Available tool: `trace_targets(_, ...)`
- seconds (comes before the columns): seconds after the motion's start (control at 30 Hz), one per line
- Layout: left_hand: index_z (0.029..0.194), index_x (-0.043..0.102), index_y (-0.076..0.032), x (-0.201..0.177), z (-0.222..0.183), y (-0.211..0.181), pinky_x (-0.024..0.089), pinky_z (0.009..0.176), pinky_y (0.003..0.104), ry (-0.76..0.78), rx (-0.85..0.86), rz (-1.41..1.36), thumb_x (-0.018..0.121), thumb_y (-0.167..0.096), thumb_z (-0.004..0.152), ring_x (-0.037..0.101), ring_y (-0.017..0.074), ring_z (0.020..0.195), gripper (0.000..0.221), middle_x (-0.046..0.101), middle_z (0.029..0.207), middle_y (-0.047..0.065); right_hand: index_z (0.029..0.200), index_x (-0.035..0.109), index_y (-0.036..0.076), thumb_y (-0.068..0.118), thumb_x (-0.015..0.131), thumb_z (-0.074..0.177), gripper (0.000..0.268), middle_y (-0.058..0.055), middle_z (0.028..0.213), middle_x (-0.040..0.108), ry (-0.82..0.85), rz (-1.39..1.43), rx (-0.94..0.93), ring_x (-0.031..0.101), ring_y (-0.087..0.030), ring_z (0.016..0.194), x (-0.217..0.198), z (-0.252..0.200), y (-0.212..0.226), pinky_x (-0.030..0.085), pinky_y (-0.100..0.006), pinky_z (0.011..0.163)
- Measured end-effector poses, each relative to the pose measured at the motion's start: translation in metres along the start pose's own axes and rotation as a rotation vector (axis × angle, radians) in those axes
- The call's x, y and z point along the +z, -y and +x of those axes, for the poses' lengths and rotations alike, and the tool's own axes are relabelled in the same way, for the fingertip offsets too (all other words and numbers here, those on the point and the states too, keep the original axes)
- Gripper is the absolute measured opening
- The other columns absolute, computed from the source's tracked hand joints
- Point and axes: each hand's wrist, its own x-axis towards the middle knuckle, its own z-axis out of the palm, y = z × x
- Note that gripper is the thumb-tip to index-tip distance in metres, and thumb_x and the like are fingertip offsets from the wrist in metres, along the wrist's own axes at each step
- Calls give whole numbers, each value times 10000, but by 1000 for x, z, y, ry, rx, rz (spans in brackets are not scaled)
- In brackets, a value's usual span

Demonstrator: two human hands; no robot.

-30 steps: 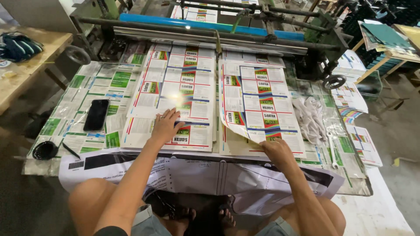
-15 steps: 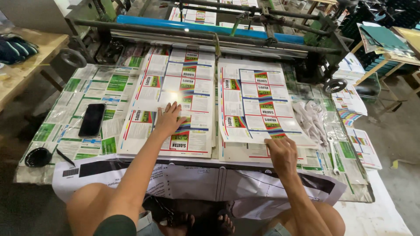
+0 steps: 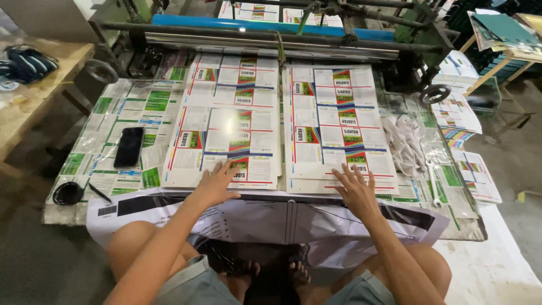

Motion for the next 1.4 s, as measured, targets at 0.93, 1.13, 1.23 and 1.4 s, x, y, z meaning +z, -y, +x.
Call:
trace_targets(0.93,1130,614,-11,48,-12,30,567,893,425,-621,244,-98,601,-183,1007,692,340,1045,212,692,1088,152,1605,136,473,795,386,896,818,-67,1728,44,334,17,184,45,-440,1556,46,103,-33,65,-803,1109)
trace_targets(1.13,964,668,-49,27,-20,15,564,743,436,-683,176,-362,681,-151,943,703,351,854,105,724,932,115,1597,162,490,798,351,895,789,-43,1735,51,358,47,213,44,-405,1576,51,129,-48,32,-788,1139)
trace_targets(1.23,942,687,-46,27,-17,13,559,740,432,-731,119,-462,708,-147,915,707,345,853,106,731,915,122,1606,154,478,789,348,905,791,-62,1734,42,344,85,207,34,-428,1569,58,134,-51,26,-789,1131)
trace_targets(1.4,873,743,-2,23,-8,25,563,692,366,-756,30,-676,824,-137,841,737,295,779,160,753,844,148,1612,105,451,838,378,837,908,-58,1716,33,383,-29,123,49,-416,1553,69,124,-57,72,-784,1114)
